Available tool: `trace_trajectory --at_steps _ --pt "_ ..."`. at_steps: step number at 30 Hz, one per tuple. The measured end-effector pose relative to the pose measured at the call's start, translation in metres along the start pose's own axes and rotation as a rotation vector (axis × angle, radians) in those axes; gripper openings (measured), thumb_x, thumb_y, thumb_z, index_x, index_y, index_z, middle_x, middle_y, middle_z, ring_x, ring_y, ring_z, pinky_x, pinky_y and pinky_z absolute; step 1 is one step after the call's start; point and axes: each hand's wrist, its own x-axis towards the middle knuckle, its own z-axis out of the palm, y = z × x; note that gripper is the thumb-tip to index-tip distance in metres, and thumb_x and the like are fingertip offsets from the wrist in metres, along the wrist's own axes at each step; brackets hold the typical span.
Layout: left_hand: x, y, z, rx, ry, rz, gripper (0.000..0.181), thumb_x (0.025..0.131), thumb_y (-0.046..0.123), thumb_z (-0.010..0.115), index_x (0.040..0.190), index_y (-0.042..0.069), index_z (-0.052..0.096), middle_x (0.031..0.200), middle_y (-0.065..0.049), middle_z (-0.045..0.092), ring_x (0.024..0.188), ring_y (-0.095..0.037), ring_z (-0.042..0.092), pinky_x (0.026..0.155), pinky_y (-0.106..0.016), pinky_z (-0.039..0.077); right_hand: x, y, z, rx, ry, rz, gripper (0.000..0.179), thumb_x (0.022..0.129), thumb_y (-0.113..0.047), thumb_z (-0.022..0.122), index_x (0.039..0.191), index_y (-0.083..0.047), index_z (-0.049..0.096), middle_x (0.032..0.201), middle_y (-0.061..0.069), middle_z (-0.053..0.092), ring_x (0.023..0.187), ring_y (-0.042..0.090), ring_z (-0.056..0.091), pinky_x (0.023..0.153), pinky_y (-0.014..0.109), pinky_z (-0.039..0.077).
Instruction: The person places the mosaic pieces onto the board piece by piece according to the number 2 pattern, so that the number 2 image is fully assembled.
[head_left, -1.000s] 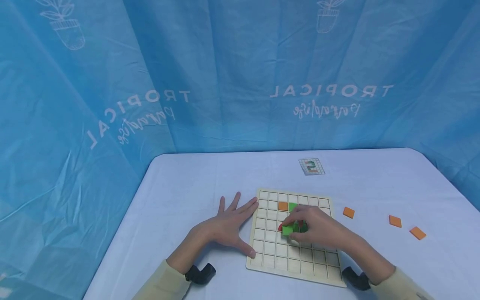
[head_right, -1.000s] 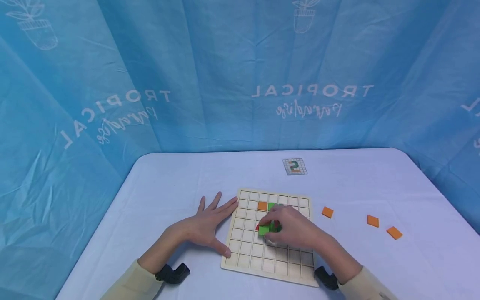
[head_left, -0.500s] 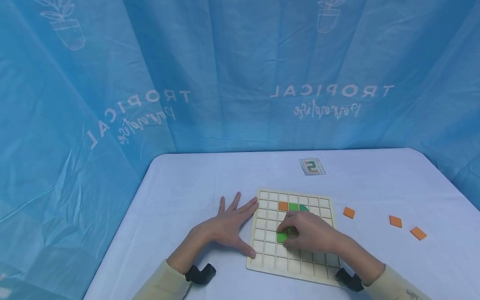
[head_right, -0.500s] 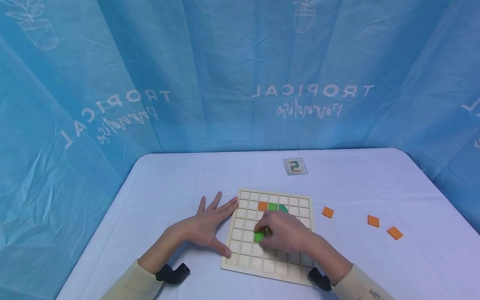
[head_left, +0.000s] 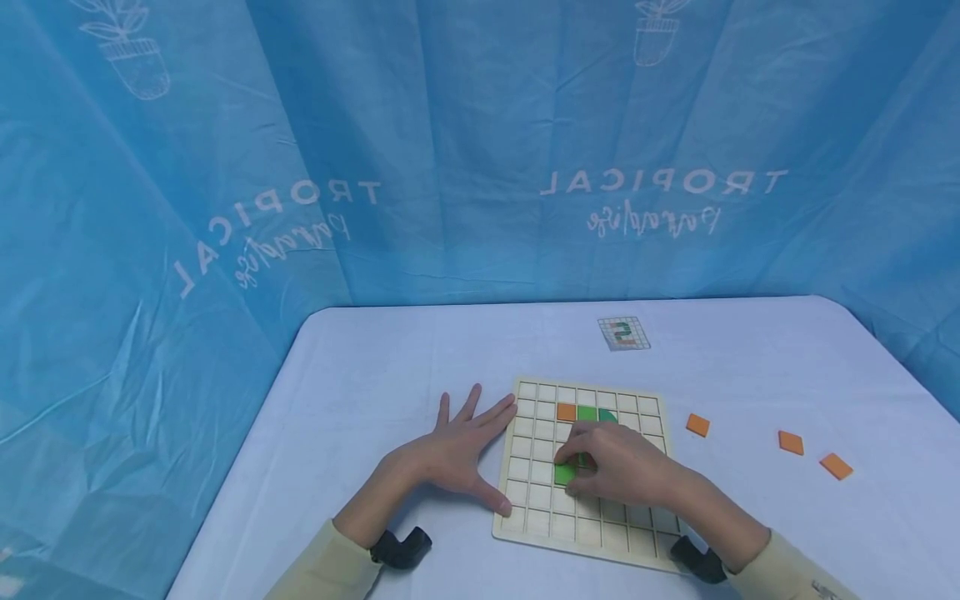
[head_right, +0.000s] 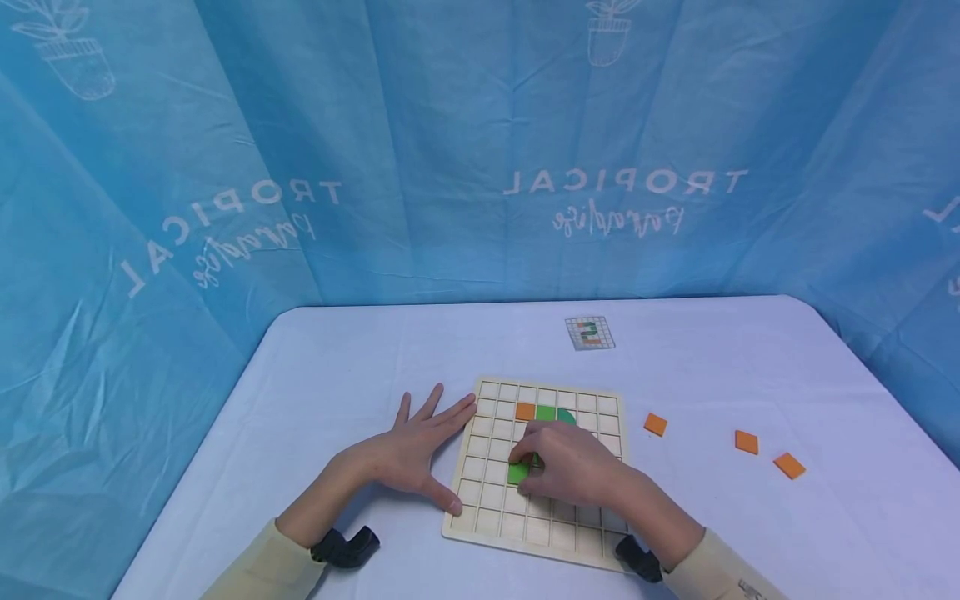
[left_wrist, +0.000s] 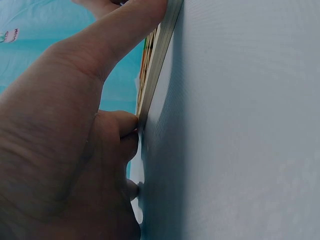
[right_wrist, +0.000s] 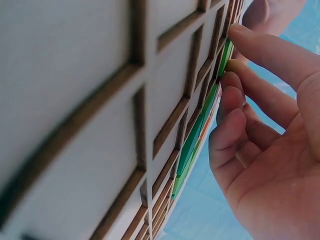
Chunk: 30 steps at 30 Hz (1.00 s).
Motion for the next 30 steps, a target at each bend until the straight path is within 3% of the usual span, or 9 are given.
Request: trace_trajectory --at_steps 8,15,23,30 --pt "0.000 0.000 0.000 0.004 0.000 -0.003 0.131 0.054 0.089 0.061 0.156 0.028 0.006 0.158 0.017 -0.006 0.142 -0.030 -0.018 0.104 -0.065 -0.015 -0.005 0.003 -0.008 0.141 -0.018 0.016 0.027 0.080 -0.027 0.079 0.106 -0.023 0.075 0.090 -0.017 0.062 0.076 0.008 0.055 0.066 0.025 0.047" --pt "0.000 0.000 0.001 0.002 0.006 0.005 0.131 0.054 0.088 0.062 0.156 0.028 0.006 0.158 0.017 -0.007 0.142 -0.030 -0.018 0.104 -0.064 -0.015 -0.016 0.009 -0.016 0.133 0.008 0.073 0.026 0.082 -0.023 0.077 0.108 -0.028 0.074 0.094 -0.018 0.064 0.079 0.008 0.055 0.068 0.027 0.048" --pt "-0.001 0.000 0.000 -0.006 0.007 0.003 0.131 0.054 0.087 0.063 0.156 0.027 0.006 0.159 0.016 -0.006 0.142 -0.030 -0.019 0.103 -0.064 -0.015 -0.028 0.023 -0.030 0.167 0.053 0.086 0.027 0.081 -0.018 0.078 0.108 -0.017 0.072 0.093 -0.009 0.063 0.074 0.007 0.055 0.060 0.024 0.048" --pt "-0.001 0.001 0.000 -0.006 0.000 0.005 0.130 0.055 0.087 0.062 0.156 0.028 0.006 0.159 0.017 -0.006 0.142 -0.030 -0.018 0.104 -0.065 -0.015 -0.040 0.040 -0.041 0.216 0.121 0.136 0.025 0.084 -0.018 0.075 0.109 -0.016 0.071 0.097 -0.005 0.064 0.077 0.009 0.056 0.059 0.025 0.048"
